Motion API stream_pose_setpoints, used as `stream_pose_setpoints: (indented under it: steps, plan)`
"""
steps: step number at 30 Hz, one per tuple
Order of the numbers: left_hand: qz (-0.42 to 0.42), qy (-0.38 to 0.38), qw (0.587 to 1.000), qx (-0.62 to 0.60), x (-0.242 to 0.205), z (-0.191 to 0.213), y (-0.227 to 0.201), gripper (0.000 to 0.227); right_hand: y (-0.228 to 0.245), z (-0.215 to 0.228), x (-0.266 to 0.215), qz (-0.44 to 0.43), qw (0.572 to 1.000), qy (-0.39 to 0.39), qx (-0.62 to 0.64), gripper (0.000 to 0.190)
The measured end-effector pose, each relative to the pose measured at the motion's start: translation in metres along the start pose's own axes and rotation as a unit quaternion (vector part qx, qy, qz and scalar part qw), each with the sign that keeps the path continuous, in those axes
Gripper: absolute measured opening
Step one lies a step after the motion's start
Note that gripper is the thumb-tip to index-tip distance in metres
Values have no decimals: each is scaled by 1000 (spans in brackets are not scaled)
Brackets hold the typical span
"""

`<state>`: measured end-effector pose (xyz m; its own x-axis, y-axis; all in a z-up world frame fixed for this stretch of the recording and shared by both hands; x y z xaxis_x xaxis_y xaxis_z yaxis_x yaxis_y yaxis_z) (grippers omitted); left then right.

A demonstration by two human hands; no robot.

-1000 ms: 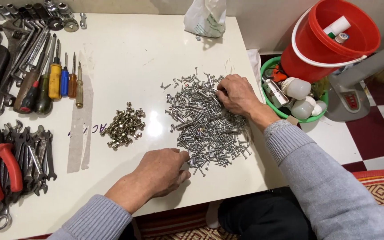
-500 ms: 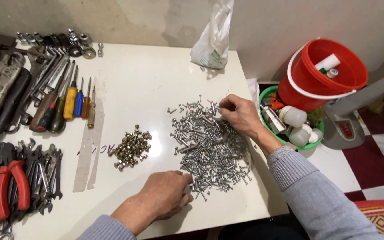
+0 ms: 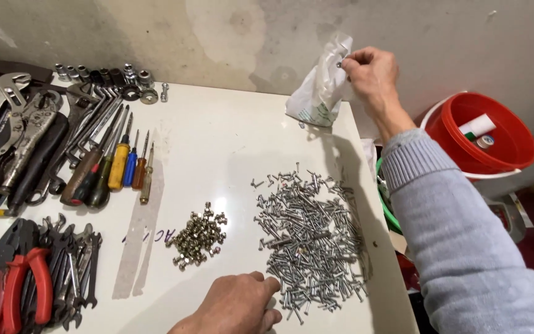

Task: A person is manually sorting through a large pile of screws on a white board, picking out specific ones and creating a separate pile.

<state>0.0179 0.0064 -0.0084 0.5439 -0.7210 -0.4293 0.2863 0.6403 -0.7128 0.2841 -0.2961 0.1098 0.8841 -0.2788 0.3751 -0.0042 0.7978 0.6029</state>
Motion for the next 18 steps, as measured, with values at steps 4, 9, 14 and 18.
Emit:
stream_pose_setpoints:
  steps: [4,9,14,18]
  plan:
    - [-25,-2,999,-24,3,3,4,30,-11,-14,35,8,995,-28,-95,9]
    - [-115,-65,990,-49,26,-18,23,25,-19,-19,53,12,988,-44,-148,8]
    - [-120,-81,988,-52,23,-7,8,26,-17,-6,45,91,984,-100,-115,19]
    - [-120,-104,986,-60,15,4,-5,21,-18,18,2,135,984,-77,-88,14]
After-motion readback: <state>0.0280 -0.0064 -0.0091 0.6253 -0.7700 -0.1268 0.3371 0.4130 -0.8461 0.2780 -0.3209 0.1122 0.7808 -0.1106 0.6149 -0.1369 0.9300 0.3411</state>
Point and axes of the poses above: each hand's wrist, its own x-axis towards the middle knuckle, its own z-axis out of the back of the hand, y = z × x, the point moved 1 cm from there along x, towards the middle knuckle, and after that the axes turned 13 degrees about -x, right-handed, at the moved point
